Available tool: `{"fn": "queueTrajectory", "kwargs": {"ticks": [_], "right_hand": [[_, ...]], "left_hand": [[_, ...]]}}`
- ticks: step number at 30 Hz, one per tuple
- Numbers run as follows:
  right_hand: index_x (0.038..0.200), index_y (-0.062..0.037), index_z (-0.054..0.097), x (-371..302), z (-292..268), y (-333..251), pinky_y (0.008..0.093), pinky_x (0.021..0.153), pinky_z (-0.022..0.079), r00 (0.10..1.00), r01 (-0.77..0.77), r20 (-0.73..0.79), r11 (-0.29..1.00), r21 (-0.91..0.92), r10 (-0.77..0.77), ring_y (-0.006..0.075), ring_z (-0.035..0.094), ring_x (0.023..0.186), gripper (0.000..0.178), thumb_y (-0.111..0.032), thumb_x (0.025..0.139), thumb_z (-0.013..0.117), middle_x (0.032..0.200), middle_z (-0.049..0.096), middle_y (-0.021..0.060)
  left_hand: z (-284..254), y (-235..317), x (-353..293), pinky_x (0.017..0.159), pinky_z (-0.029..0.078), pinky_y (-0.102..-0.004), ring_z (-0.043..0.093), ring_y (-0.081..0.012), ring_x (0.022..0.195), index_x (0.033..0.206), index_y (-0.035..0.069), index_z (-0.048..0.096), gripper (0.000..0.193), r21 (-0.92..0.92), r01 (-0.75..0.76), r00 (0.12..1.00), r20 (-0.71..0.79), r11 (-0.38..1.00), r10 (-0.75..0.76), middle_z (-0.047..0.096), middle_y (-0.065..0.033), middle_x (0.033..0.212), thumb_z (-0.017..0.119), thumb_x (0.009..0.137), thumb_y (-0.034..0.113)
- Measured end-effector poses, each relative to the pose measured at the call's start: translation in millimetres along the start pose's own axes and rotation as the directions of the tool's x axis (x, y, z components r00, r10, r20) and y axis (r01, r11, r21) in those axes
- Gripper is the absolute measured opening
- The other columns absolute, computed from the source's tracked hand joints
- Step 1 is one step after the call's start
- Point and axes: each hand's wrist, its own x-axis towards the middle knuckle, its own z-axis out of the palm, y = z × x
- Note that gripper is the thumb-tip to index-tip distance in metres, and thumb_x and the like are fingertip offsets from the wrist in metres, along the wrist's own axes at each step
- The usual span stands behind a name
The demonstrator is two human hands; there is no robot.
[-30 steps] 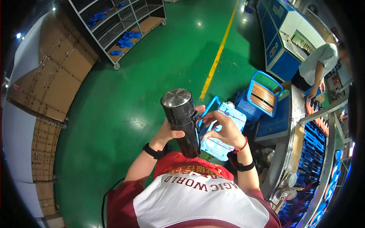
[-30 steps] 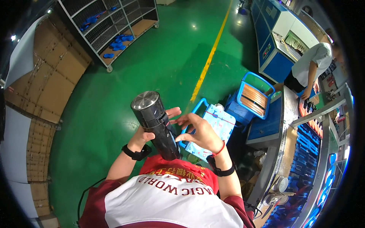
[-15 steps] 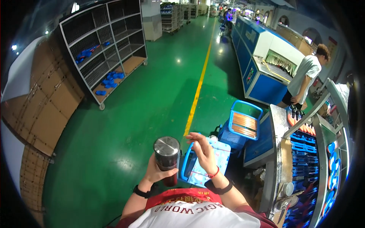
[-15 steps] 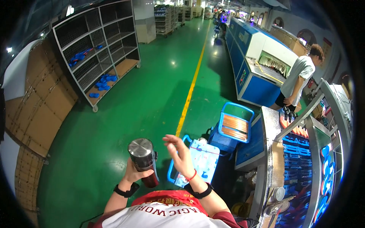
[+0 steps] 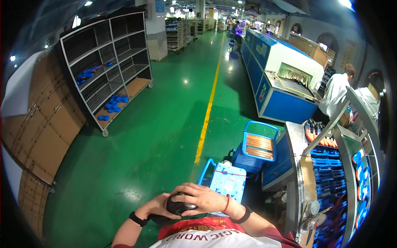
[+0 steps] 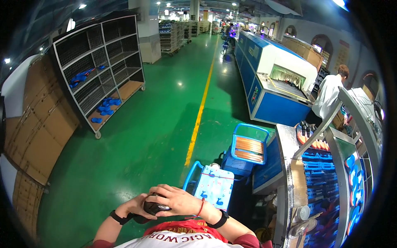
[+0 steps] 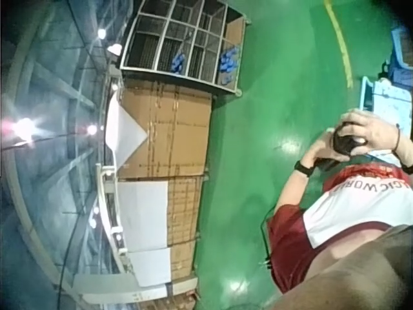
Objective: Applying adhesive to blue shoe soles and inspecting parts on a shoe manufacturing assembly line.
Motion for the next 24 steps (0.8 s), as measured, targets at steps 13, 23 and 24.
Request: {"fn": "queueTrajectory", "kwargs": {"ticks": [13,23,24], "right_hand": [[0.139,-0.0169,0.038,-37,41,18,0.0445,0.088,0.052,0.893,-0.449,0.128,0.872,0.193,0.432,0.0373,0.052,0.113,0.077,-0.025,0.074,0.079,0.128,0.042,0.0183],[0.139,-0.0217,0.04,-51,50,26,0.0436,0.092,0.047,0.963,-0.258,0.068,0.964,-0.058,0.262,0.0325,0.048,0.119,0.075,-0.021,0.073,0.077,0.131,0.043,0.0135],[0.139,-0.022,0.04,-51,51,26,0.0438,0.092,0.047,0.933,-0.336,0.128,0.942,-0.017,0.335,0.0322,0.048,0.119,0.076,-0.021,0.073,0.077,0.131,0.043,0.0133]], "left_hand": [[-3,-23,5,0.087,0.05,-0.0365,0.066,-0.0272,0.098,0.122,0.002,0.05,0.079,0.175,0.198,0.976,0.053,0.964,-0.21,0.066,-0.0151,0.105,0.088,0.06,0.032],[2,-33,10,0.085,0.052,-0.0371,0.066,-0.0285,0.096,0.122,0.003,0.051,0.079,0.169,0.235,0.959,0.121,0.957,-0.257,0.067,-0.0161,0.105,0.088,0.06,0.037],[2,-33,10,0.085,0.052,-0.037,0.066,-0.0282,0.096,0.121,0.003,0.051,0.079,0.198,0.234,0.958,0.12,0.952,-0.26,0.067,-0.0161,0.105,0.088,0.06,0.037]]}}
